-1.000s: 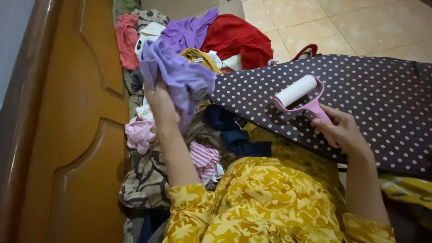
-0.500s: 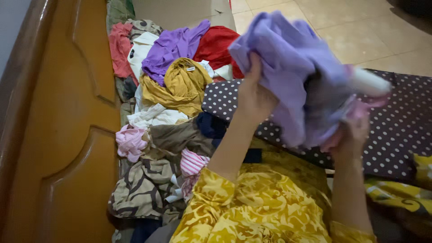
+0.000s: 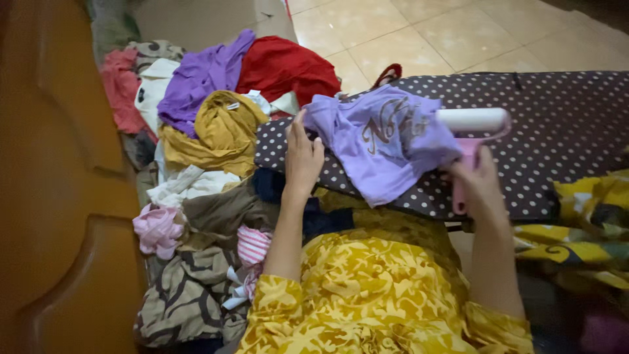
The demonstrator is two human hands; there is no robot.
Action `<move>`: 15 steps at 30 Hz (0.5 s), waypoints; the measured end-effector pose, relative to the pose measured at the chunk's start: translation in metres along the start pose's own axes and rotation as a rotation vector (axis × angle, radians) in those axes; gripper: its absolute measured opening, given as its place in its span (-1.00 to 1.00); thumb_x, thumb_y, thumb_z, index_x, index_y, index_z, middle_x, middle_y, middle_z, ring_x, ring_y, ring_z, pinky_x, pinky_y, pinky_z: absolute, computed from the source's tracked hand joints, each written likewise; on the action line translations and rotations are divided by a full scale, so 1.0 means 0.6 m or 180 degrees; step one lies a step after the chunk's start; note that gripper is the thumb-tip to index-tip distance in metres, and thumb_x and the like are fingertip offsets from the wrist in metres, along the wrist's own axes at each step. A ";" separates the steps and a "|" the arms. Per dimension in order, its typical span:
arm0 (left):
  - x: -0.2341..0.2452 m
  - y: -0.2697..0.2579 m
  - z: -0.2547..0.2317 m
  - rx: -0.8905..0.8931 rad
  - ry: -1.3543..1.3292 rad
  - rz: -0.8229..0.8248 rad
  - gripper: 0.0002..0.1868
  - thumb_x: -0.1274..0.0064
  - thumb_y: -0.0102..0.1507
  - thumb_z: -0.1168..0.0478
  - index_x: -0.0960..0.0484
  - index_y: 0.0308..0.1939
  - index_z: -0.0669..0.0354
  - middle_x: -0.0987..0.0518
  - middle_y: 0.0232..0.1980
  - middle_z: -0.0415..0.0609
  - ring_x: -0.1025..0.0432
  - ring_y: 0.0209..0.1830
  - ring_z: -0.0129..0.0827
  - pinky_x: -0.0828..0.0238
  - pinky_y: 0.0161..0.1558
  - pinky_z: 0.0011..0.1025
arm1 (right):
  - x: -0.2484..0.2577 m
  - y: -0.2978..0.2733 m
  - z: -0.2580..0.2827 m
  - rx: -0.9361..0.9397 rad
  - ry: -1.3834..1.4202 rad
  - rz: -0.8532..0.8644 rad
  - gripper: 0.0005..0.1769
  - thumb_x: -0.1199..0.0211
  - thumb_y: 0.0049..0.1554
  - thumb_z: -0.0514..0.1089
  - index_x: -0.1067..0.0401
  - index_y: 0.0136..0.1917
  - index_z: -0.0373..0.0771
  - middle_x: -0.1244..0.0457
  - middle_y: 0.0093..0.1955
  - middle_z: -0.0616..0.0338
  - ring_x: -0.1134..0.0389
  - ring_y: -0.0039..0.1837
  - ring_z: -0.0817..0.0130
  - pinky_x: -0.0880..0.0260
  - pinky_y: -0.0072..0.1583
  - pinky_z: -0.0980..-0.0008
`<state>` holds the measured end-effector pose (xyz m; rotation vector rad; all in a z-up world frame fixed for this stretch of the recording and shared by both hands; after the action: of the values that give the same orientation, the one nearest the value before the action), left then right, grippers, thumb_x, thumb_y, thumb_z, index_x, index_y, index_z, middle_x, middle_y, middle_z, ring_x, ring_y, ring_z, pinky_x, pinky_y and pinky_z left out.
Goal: The person uses a pink lint roller to clean several pieces of clothing. They roll the sticky surface over a yellow patterned garment, a purple t-shirt, and a mustard-colored shirt, moving each item aside after cleaning.
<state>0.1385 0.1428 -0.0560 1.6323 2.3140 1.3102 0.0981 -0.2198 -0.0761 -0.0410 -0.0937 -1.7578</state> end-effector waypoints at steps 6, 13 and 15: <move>-0.036 -0.013 -0.011 0.0386 0.0097 0.0194 -0.30 -0.19 0.19 0.33 -0.22 0.34 0.42 -0.26 0.28 0.56 -0.22 0.30 0.34 -0.18 0.29 -0.06 | -0.031 0.015 0.040 0.0623 -0.0441 0.0158 -0.36 -0.33 0.03 -0.27 -0.25 0.36 -0.39 -0.29 0.27 0.07 -0.34 0.26 0.33 -0.33 0.31 0.32; -0.061 -0.086 -0.058 0.1616 -0.0523 0.1822 -0.21 -0.18 0.17 0.12 -0.15 0.38 0.26 -0.61 0.02 0.31 -0.52 0.10 0.08 -0.40 0.16 -0.21 | -0.031 0.024 0.037 0.0639 -0.0111 0.0245 -0.34 -0.39 0.04 -0.31 -0.22 0.36 -0.38 -0.28 0.27 0.10 -0.34 0.26 0.39 -0.36 0.29 0.42; -0.058 -0.106 -0.125 0.0570 -0.0110 0.1730 -0.11 -0.34 0.02 0.02 -0.24 0.32 0.21 -0.53 0.10 0.31 -0.49 0.06 0.10 -0.41 0.07 -0.16 | -0.032 0.018 0.036 0.0715 0.0075 0.0173 -0.39 -0.39 0.08 -0.34 -0.23 0.34 -0.41 -0.29 0.25 0.09 -0.34 0.24 0.39 -0.37 0.28 0.42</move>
<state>0.0711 0.0631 -0.0625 2.4420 2.0954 1.1412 0.1119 -0.2012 -0.0557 0.1392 -0.2699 -1.6837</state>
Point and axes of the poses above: each hand's wrist, its own y-axis towards the middle knuckle, its own x-axis out of the back of the hand, z = x × y, the point moved 8 cm from there along y, towards the middle knuckle
